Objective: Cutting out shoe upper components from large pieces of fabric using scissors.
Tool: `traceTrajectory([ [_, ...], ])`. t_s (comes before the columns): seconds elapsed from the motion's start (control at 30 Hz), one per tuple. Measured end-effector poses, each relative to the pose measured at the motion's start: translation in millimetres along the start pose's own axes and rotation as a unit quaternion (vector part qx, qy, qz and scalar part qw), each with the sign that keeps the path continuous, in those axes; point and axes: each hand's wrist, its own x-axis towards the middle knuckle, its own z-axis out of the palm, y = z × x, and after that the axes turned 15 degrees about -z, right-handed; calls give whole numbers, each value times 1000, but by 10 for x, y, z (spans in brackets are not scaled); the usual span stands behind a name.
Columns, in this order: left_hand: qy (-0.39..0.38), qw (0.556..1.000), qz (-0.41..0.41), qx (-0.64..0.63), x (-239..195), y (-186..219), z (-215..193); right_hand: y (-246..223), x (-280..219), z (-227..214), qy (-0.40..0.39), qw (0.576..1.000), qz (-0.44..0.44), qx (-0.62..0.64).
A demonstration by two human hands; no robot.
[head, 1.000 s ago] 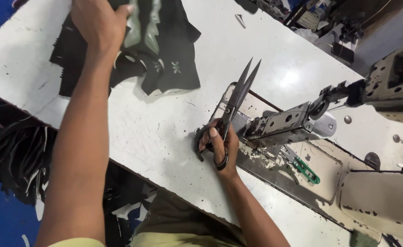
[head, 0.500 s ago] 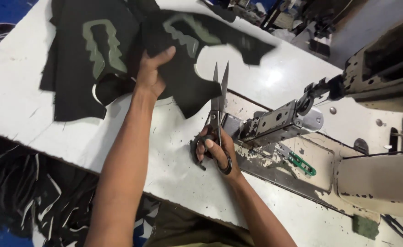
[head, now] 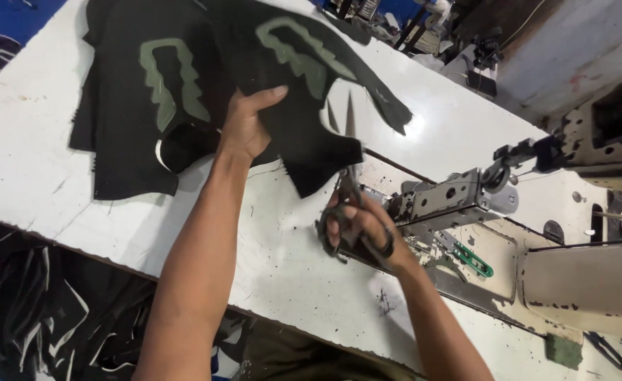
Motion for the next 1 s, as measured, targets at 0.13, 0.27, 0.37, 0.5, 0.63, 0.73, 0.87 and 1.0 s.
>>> traceTrajectory([
  [0.13,30,998,11,56,-73,75,151,-202,215,-76,-37,999,4,-40],
  [0.27,13,992,58,109,-59,71,144,-227,325,-122,-79,987,-4,-139],
  [0.37,18,988,70,140,-9,44,78,-181,357,-136,-91,984,-22,-154],
  [0.5,26,985,91,144,-17,50,63,-226,385,-52,-98,985,-14,-139],
  [0.63,10,965,136,225,-41,35,46,-165,391,-85,-90,985,-7,-149],
  [0.73,-48,949,148,274,-47,46,99,-96,397,-147,-82,984,-26,-154],
  [0.87,-51,958,130,249,-101,41,150,-6,428,-212,-92,981,-66,-160],
  [1.0,-35,959,126,253,-114,48,229,75,463,-209,-72,974,-89,-196],
])
